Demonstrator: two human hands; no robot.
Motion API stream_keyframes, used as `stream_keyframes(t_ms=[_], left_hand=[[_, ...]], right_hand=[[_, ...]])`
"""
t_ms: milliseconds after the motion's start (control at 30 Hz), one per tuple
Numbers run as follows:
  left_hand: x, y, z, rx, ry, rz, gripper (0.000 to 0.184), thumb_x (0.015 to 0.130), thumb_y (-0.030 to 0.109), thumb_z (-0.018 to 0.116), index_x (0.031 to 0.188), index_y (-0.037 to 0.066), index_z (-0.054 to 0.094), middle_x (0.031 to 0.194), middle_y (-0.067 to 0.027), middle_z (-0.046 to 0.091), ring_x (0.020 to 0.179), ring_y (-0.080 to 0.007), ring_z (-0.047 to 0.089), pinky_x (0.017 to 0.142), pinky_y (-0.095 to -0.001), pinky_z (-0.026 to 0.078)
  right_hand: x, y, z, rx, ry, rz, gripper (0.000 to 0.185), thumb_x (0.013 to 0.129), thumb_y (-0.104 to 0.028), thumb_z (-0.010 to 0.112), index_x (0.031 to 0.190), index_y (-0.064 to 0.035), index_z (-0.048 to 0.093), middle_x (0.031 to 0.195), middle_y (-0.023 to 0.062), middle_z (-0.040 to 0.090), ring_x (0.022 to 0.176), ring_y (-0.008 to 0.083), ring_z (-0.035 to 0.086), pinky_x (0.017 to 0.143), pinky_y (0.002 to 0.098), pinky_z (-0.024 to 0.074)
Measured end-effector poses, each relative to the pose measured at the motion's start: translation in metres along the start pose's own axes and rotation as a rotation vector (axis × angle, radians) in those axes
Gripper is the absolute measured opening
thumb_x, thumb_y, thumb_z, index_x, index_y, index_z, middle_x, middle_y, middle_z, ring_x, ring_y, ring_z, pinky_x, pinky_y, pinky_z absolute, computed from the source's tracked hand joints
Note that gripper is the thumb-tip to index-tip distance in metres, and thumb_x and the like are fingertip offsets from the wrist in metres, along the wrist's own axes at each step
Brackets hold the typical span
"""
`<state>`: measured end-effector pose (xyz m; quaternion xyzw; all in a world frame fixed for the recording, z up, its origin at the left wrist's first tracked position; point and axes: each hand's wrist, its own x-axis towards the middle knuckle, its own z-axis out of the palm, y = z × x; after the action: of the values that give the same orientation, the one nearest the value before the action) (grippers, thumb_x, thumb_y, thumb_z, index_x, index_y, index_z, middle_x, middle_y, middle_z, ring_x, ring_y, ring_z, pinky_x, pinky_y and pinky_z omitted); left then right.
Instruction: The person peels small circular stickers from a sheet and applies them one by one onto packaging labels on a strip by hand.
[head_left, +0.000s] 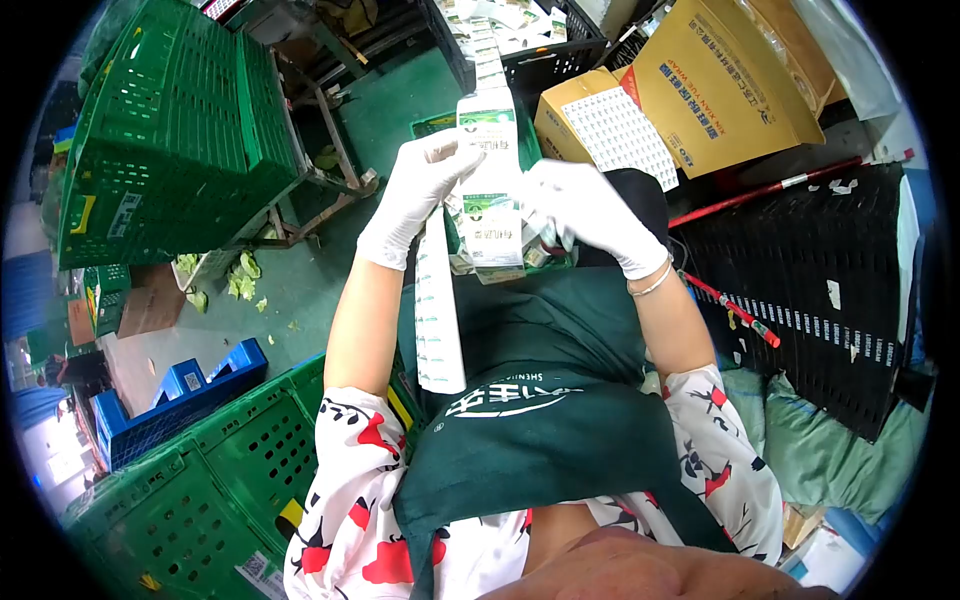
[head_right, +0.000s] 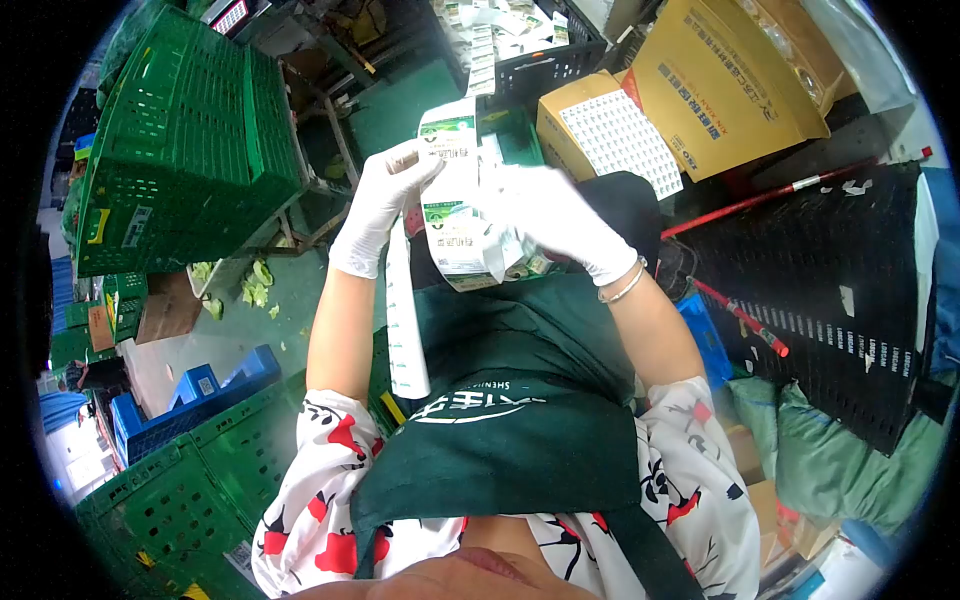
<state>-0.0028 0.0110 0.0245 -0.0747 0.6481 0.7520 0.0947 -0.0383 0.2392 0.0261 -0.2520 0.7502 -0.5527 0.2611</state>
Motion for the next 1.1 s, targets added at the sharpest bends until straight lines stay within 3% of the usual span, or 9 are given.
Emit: stream_keyframes(t_ms=[67,167,267,400,500,633,667,833,1100], left_hand=[[-0.001,-0.002,0.006,-0.016,-0.003,0.041,0.027,0.09,0.01,0.067,0.114,-0.003,0.066,0.101,-0.003,0.07,0.089,-0.0055,0.06,0.08,-0.0223,0.049],[-0.006,0.004,0.013,0.16,-0.026,0.017,0.033,0.088,0.009,0.068,0.119,-0.002,0.065,0.105,-0.0029,0.069,0.091,-0.0057,0.06,0.082,-0.0231,0.05],[-0.005,-0.003,0.014,0.137,-0.068,0.065,0.04,0.088,0.009,0.068,0.126,-0.001,0.063,0.108,-0.0023,0.069,0.09,-0.0061,0.061,0.083,-0.0235,0.05],[-0.004,-0.011,0.006,0.072,-0.104,0.066,0.042,0.089,0.01,0.068,0.129,-0.003,0.061,0.109,-0.0036,0.069,0.09,-0.0061,0.061,0.082,-0.0238,0.051],[-0.007,-0.009,0.004,0.031,-0.107,0.067,0.037,0.09,0.013,0.068,0.124,-0.002,0.064,0.106,-0.0027,0.069,0.086,-0.0058,0.062,0.08,-0.0219,0.051],[0.005,-0.012,-0.006,0.075,0.012,-0.055,0.028,0.093,0.015,0.066,0.115,-0.002,0.067,0.105,-0.0035,0.069,0.086,-0.0072,0.063,0.078,-0.021,0.05],[0.002,-0.007,-0.003,-0.03,-0.012,-0.031,0.028,0.093,0.014,0.066,0.115,-0.002,0.067,0.106,-0.0039,0.07,0.088,-0.0073,0.062,0.079,-0.0218,0.05],[0.003,-0.019,0.005,-0.047,-0.065,0.065,0.029,0.091,0.013,0.066,0.116,-0.002,0.066,0.106,-0.0037,0.07,0.094,-0.0075,0.061,0.087,-0.0252,0.048],[-0.004,-0.006,0.011,0.2,-0.074,-0.048,0.03,0.091,0.013,0.067,0.118,-0.001,0.066,0.101,-0.0027,0.07,0.087,-0.006,0.061,0.081,-0.0238,0.05]], right_hand=[[0.005,-0.01,-0.006,0.186,0.245,0.137,0.019,0.094,-0.019,0.065,0.104,-0.0027,0.065,0.075,-0.0019,0.063,0.061,0.0014,0.053,0.056,0.0167,0.0411],[0.014,-0.008,-0.003,0.331,0.359,-0.016,0.023,0.088,-0.013,0.071,0.106,-0.0014,0.062,0.085,0.0023,0.066,0.075,0.004,0.06,0.067,0.0197,0.0487],[0.026,0.002,0.01,0.204,0.456,-0.151,0.027,0.083,-0.008,0.077,0.105,-0.0014,0.064,0.089,0.0016,0.066,0.078,0.0053,0.06,0.067,0.0197,0.0484],[0.034,0.006,0.015,-0.305,0.656,-0.129,0.031,0.078,-0.009,0.081,0.102,-0.0018,0.064,0.089,0.0009,0.065,0.078,0.0029,0.058,0.066,0.0196,0.0477],[0.031,0.005,0.005,0.306,0.372,0.017,0.024,0.081,-0.014,0.079,0.097,-0.0032,0.065,0.083,0.0005,0.064,0.07,0.0021,0.056,0.06,0.0186,0.0446],[0.007,-0.016,-0.001,0.108,-0.108,0.05,0.021,0.089,-0.022,0.072,0.094,-0.0027,0.067,0.071,-0.0014,0.062,0.062,0.0026,0.054,0.056,0.0188,0.0431],[0.004,-0.018,0.0,0.041,-0.148,0.098,0.022,0.088,-0.02,0.073,0.099,-0.0017,0.067,0.079,0.001,0.065,0.068,0.0043,0.059,0.061,0.0199,0.0468],[0.011,0.0,-0.008,0.07,0.333,-0.124,0.028,0.085,-0.01,0.074,0.11,-0.0004,0.065,0.099,0.0061,0.066,0.092,0.013,0.064,0.083,0.0266,0.0513],[0.028,-0.007,0.02,-0.34,0.595,-0.098,0.038,0.079,-0.013,0.08,0.109,-0.0014,0.062,0.098,0.006,0.065,0.088,0.0133,0.063,0.078,0.0287,0.0517]])
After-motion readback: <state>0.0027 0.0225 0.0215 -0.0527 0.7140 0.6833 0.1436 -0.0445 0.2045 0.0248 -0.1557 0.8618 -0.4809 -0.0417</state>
